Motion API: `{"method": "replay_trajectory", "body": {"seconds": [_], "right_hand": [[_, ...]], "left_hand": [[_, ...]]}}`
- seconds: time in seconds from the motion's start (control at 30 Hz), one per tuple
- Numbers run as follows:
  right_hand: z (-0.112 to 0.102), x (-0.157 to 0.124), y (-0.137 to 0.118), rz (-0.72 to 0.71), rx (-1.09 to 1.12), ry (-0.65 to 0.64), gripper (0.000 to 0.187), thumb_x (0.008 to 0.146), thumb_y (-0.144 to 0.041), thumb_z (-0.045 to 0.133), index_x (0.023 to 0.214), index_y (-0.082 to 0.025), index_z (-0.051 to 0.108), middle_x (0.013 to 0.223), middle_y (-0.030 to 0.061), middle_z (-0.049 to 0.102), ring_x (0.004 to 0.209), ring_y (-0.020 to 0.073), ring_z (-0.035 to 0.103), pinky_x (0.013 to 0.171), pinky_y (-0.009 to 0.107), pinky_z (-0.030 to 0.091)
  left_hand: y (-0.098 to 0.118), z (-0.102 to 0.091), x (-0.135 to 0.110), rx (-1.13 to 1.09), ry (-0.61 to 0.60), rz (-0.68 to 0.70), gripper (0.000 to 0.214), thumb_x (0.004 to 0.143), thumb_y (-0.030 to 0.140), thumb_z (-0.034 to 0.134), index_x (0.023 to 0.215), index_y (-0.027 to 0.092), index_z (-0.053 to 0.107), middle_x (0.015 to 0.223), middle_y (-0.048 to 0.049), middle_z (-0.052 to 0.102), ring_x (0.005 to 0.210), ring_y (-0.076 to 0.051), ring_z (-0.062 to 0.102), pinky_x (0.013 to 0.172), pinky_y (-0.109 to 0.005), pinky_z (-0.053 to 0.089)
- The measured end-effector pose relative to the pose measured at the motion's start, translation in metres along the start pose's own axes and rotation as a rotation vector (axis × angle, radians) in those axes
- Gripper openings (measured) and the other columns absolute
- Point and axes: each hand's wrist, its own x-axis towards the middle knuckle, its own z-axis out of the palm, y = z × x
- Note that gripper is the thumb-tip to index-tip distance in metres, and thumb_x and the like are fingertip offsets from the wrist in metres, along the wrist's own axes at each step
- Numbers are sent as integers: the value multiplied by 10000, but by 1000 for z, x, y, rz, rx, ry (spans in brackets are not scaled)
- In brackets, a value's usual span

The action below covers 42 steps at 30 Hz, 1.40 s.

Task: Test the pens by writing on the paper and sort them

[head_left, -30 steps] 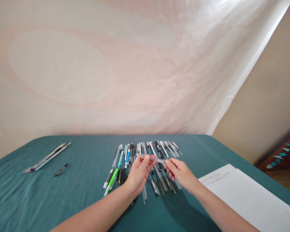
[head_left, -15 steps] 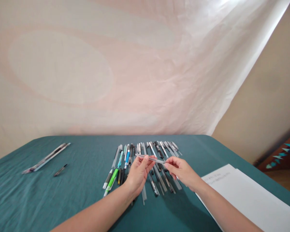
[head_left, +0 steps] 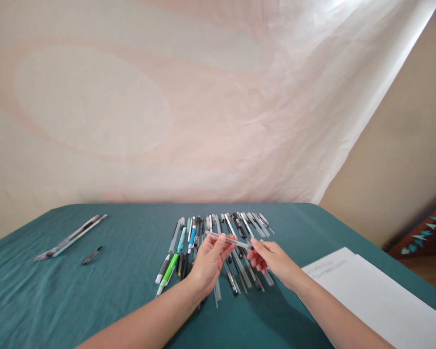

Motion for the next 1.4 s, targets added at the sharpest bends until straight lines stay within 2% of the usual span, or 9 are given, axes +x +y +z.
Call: {"method": "replay_trajectory", "body": {"seconds": [0.2,0.4,0.6,0.73,0.83,1.07,1.23,1.4], "right_hand": [[-2,1,2,-109,-90,46,351,721,-504,563,739,-154,555,540,-50,483,427,59,412,385,171,324],[0,2,2,-25,-49,-15,480,795,-564,398,750,-119,572,610,14,560,470,83,484,384,178,341],[-1,2,3,-123,-78,35,312,728,-462,577,760,-153,541,568,-48,487,450,60,430,386,159,340],[0,2,4,-69,-40,-10,390,787,-523,454,770,-144,546,654,1,556,470,72,473,382,170,359],[1,2,5,-40,-56,-31,438,808,-533,402,771,-133,575,642,13,558,480,83,489,380,172,351],[0,2,4,-118,-136,50,252,758,-409,545,745,-158,558,576,-38,500,458,71,428,399,176,321],[-1,3,6,-229,-188,128,168,723,-309,608,724,-155,542,614,-29,536,537,81,465,500,194,376],[1,3,8,-174,-103,83,197,740,-349,581,791,-168,522,609,-39,507,482,81,467,407,184,374]], "left_hand": [[-1,-1,0,24,-8,23,153,773,277,588,805,148,513,899,-64,647,881,-137,594,905,-331,412],[0,-2,0,28,-7,26,163,761,285,601,797,148,520,890,-63,650,876,-140,599,905,-328,413],[-2,-4,2,30,7,40,177,750,294,611,769,146,516,871,-57,652,873,-138,601,898,-321,418],[-3,-6,4,38,1,46,165,769,290,589,772,147,506,877,-60,652,881,-137,599,904,-328,414],[-3,-6,4,54,-1,50,157,779,284,577,775,147,500,884,-65,651,889,-139,598,908,-334,412],[-4,-7,4,54,10,56,156,780,279,576,766,147,493,869,-57,649,880,-134,600,909,-333,413],[-4,-7,5,54,19,54,167,775,290,581,759,148,494,867,-63,655,884,-139,603,900,-322,421],[-4,-8,6,54,22,58,168,769,289,588,761,149,495,866,-65,657,879,-134,604,891,-310,426]]}}
